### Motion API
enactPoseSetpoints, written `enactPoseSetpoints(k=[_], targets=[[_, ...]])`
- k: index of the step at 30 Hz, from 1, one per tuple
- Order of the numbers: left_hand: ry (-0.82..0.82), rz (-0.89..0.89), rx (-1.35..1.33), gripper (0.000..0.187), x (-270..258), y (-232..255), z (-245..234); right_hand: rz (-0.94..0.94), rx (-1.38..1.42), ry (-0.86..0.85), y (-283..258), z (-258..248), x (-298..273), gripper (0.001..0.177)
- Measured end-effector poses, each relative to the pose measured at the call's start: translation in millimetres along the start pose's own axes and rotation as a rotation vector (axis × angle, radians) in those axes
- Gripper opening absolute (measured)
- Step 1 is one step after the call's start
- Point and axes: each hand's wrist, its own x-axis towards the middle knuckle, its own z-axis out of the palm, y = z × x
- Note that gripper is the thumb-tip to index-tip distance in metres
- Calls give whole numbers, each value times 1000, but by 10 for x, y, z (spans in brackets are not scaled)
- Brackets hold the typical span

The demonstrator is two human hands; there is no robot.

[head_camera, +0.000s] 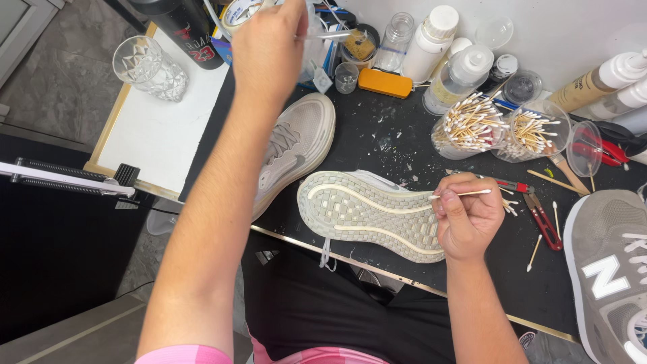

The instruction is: The person uses a cotton swab to clean the textured sole of a white sneaker. They repeatedly dip the swab into a liquid container and scrub the grooves of the shoe's bottom surface.

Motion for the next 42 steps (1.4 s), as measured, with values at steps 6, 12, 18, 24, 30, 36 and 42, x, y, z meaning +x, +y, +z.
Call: enactPoseSetpoints(k=[6,12,18,24,30,36,42], targets=[[-153,261,250,8,-145,-302,249,-3,-24,14,7,9,4,14],[-393,84,361,23,-389,-313,407,7,-25,19,6,-3,-5,14],[-505,4,444,45,-352,-166,366,4,1,15,13,3,1,15],[-544,-50,492,45,-277,-214,553,-35,7,118,34,67,27,13],[-458,-133,469,20,-249,-366,649,-42,-151,78,29,113,41,17],[-301,-227,140,28,-284,-334,583,-52,-147,84,35,121,49,18],[-361,-26,347,41,-197,-186,433,-51,-118,100,61,117,46,12]])
